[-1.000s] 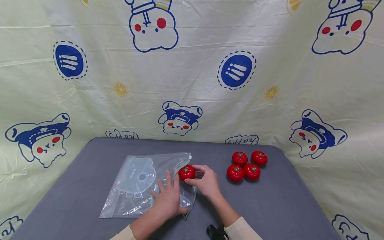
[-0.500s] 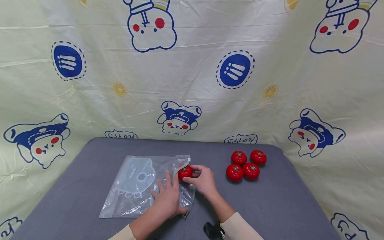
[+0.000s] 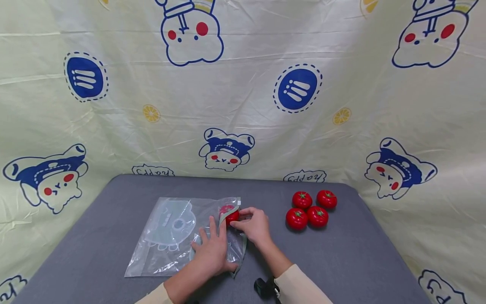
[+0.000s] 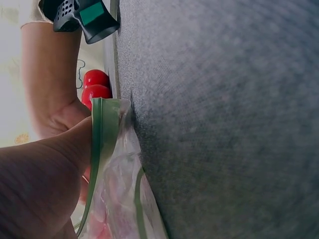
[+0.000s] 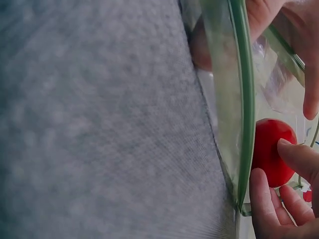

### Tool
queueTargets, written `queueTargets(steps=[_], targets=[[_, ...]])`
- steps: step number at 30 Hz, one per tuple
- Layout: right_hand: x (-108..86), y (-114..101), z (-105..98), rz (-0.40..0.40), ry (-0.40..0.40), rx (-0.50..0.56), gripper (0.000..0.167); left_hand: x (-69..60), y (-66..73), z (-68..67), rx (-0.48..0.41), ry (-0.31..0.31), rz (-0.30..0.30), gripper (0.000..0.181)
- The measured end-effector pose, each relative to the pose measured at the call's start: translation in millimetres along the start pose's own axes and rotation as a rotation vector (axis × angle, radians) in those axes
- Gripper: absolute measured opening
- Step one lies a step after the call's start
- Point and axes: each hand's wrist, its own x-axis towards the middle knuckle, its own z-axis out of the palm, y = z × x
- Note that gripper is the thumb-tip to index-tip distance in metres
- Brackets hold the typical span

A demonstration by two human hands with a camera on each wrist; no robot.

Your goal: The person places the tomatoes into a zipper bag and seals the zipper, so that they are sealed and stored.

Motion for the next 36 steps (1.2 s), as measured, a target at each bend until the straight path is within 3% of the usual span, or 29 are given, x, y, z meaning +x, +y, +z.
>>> queueTargets(steps=[17, 26, 36], targets=[[7.6, 0.8, 2.0, -0.049, 0.022, -0.023, 0.034, 2.2, 0.3, 0.6, -0.003, -0.024, -0.016, 0.132], [7.2, -1.0, 3.3, -0.035, 0.030, 0.001, 0.028, 2.0, 1.0, -0.5, -0.006, -0.029, -0.012, 0.130], [8.4, 6.6, -3.2, -0.023, -0.064, 0.089, 0.030, 2.5, 1.3, -1.4, -0.009, -0.040, -0.019, 0.132]])
